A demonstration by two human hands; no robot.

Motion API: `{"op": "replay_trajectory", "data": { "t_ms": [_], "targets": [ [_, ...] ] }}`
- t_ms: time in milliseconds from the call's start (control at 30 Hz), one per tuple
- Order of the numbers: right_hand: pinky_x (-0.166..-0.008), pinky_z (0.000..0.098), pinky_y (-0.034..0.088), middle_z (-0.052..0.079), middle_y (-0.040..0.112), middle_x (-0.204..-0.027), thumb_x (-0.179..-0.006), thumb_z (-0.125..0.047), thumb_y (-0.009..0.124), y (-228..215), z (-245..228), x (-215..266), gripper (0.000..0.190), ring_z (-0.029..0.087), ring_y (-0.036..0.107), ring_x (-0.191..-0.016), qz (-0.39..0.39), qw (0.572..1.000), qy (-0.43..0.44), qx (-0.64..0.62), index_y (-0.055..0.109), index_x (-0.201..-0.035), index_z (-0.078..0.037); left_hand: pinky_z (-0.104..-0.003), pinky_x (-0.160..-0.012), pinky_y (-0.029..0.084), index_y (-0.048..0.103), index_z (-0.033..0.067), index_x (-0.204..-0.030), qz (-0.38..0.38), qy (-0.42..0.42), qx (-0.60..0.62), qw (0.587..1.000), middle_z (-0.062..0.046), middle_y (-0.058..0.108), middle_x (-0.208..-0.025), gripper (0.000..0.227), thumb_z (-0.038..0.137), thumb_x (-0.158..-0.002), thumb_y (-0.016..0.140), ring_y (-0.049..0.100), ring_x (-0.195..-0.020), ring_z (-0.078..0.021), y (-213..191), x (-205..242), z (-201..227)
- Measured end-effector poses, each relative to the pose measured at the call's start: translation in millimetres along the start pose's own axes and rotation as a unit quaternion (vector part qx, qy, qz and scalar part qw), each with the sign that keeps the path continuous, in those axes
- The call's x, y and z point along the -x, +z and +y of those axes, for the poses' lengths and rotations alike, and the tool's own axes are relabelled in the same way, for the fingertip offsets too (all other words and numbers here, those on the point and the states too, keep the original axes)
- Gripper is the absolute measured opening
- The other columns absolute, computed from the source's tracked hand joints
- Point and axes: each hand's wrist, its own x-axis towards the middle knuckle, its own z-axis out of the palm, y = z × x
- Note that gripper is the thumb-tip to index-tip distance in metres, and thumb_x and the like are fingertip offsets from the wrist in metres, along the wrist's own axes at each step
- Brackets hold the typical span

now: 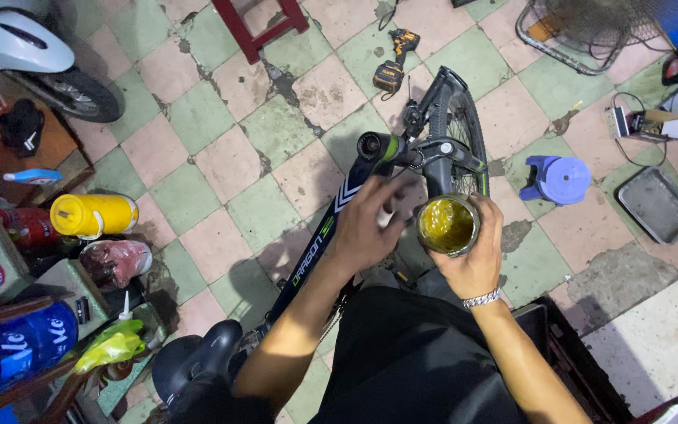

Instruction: The person cleans grease and dirt from bicycle fork components using a cloth, applies new grease from a container, and reassembles the fork bearings and steering tube into the frame.

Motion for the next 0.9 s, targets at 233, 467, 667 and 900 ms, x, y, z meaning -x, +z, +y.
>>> {"op": "replay_trajectory", "data": {
  "t_ms": [233, 467, 667, 900],
  "targets": [
    [-0.108, 0.0468, 0.050, 0.023, 0.050, -0.143, -0.067, -0.011, 0.090, -5, -12, -4, 0.091, 0.044, 0.055, -0.132, -0.005, 1.000, 0.000, -0.003, 0.044, -0.144, -0.005, -0.045, -0.077, 0.056, 0.058, 0.0168, -0.140, -0.136, 0.120, -0.228, 0.956, -0.017, 0.059, -0.114, 0.068, 0.013, -0.074, 0.075, 0.065, -0.104, -0.0366, 0, 23, 22],
    [-0.105, 0.0490, 0.049, 0.023, 0.051, -0.142, -0.058, -0.011, 0.093, -7, -22, 1, 0.100, 0.045, 0.054, -0.129, -0.015, 1.000, -0.016, 0.007, 0.043, -0.144, -0.007, -0.051, -0.073, 0.055, 0.041, 0.0179, -0.157, -0.203, 0.017, -0.298, 0.933, -0.021, 0.058, -0.108, 0.087, 0.010, -0.076, 0.074, 0.066, -0.090, -0.0414, 26, 23, 10],
    [-0.104, 0.0507, 0.049, 0.023, 0.049, -0.143, -0.059, -0.010, 0.092, -4, -26, 8, 0.098, 0.047, 0.053, -0.129, -0.018, 1.000, -0.018, 0.014, 0.044, -0.144, -0.007, -0.051, -0.077, 0.057, 0.043, 0.0193, -0.152, -0.208, -0.073, -0.257, 0.941, -0.025, 0.057, -0.122, 0.088, 0.016, -0.073, 0.080, 0.068, -0.094, -0.0458, 39, 23, 9],
    [-0.103, 0.0518, 0.048, 0.022, 0.050, -0.142, -0.061, -0.010, 0.090, -1, -29, 15, 0.092, 0.047, 0.052, -0.128, -0.018, 0.999, -0.020, 0.046, 0.046, -0.142, -0.009, -0.051, -0.082, 0.055, 0.046, 0.0217, -0.150, -0.176, -0.133, -0.231, 0.948, -0.029, 0.050, -0.128, 0.090, 0.017, -0.068, 0.083, 0.068, -0.090, -0.0465, 51, 30, 8]
  ]
}}
